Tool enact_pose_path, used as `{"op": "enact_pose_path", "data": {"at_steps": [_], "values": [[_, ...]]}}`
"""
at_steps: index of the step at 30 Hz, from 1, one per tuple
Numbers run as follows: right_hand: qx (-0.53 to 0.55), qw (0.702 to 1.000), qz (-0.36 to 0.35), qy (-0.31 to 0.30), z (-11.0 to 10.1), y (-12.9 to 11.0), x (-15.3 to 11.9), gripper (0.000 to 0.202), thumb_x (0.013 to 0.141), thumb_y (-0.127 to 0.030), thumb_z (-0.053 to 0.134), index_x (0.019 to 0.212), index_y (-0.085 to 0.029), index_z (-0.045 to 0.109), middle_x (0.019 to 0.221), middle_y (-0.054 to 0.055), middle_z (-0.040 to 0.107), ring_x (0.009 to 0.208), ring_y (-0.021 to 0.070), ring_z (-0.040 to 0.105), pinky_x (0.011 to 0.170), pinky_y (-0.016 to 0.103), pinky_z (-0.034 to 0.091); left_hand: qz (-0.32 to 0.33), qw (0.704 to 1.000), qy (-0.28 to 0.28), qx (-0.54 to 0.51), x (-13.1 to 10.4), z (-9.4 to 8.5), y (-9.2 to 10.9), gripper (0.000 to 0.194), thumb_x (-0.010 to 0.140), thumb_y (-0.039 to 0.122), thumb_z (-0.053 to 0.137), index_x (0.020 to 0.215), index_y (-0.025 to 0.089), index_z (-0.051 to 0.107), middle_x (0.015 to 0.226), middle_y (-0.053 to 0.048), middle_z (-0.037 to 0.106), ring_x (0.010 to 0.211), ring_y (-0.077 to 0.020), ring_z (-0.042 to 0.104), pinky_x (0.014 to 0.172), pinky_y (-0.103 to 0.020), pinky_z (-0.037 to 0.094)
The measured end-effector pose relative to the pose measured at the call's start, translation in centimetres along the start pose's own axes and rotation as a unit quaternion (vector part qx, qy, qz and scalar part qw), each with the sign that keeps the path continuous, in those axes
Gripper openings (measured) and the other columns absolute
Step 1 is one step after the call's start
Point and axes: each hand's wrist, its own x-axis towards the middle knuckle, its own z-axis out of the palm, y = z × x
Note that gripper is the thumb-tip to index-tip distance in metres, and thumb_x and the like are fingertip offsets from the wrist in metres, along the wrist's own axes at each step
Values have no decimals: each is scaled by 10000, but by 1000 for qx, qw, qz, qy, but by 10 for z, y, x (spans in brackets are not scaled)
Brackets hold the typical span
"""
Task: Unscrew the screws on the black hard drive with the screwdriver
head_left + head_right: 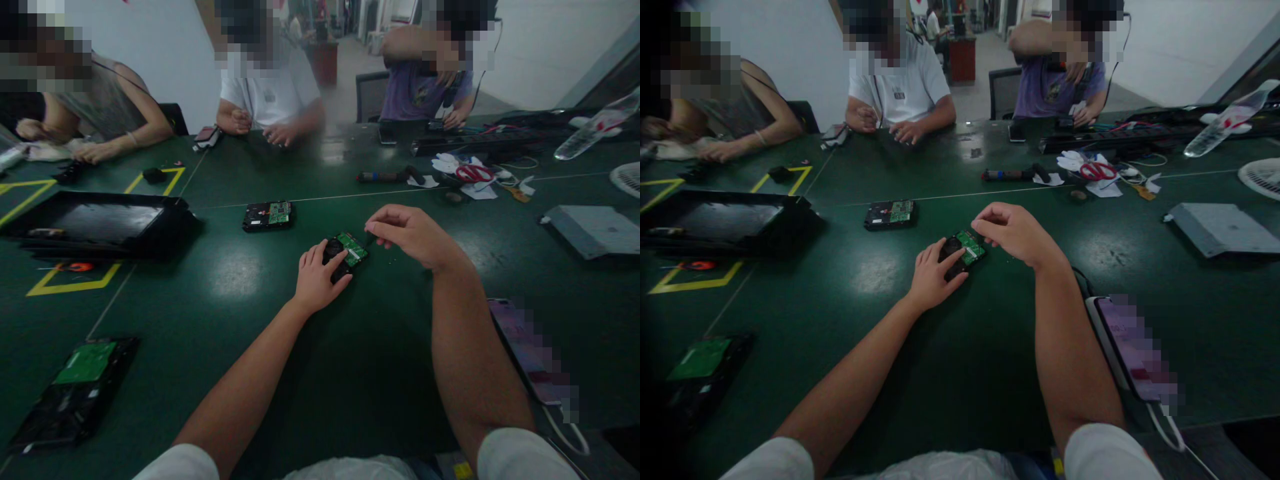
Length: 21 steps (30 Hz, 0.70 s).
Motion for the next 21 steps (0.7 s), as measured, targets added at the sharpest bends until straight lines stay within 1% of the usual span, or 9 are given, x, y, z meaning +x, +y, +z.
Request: {"op": "enact_pose_path", "data": {"at_steps": [7,11,13,16,21], "values": [[21,1000,8,-16,-11,1,-2,279,859,-456,767,1000,-217,738,855,34,711,675,143,604,630,286,508,-2,1000,0,-1,0,0,1,596,920,579,607,1476,367,566,1637,-112,336,1444,-393,356,1139,-573,306],[28,999,15,-2,-15,1,-4,290,858,-469,772,979,-207,743,803,31,698,677,145,607,635,282,516,1,1000,0,2,0,-1,0,594,925,584,597,1477,368,563,1633,-112,340,1443,-386,363,1141,-569,310],[57,998,26,1,-14,3,-4,298,878,-475,750,980,-195,740,814,44,703,696,153,627,641,283,528,0,1000,-1,3,0,-1,0,595,924,584,598,1479,370,561,1635,-115,335,1445,-387,362,1143,-571,307],[105,993,44,-3,-12,5,-3,290,909,-461,715,988,-182,729,885,70,720,724,162,660,648,286,545,-2,1000,-2,4,0,1,-1,598,924,585,598,1482,376,556,1637,-117,329,1447,-391,361,1140,-575,309],[72,997,35,0,-12,7,-3,223,926,-403,714,966,-184,717,863,59,712,741,166,675,655,283,544,3,1000,2,6,0,1,-1,606,924,587,598,1490,377,546,1639,-117,326,1453,-384,356,1141,-570,314]]}}
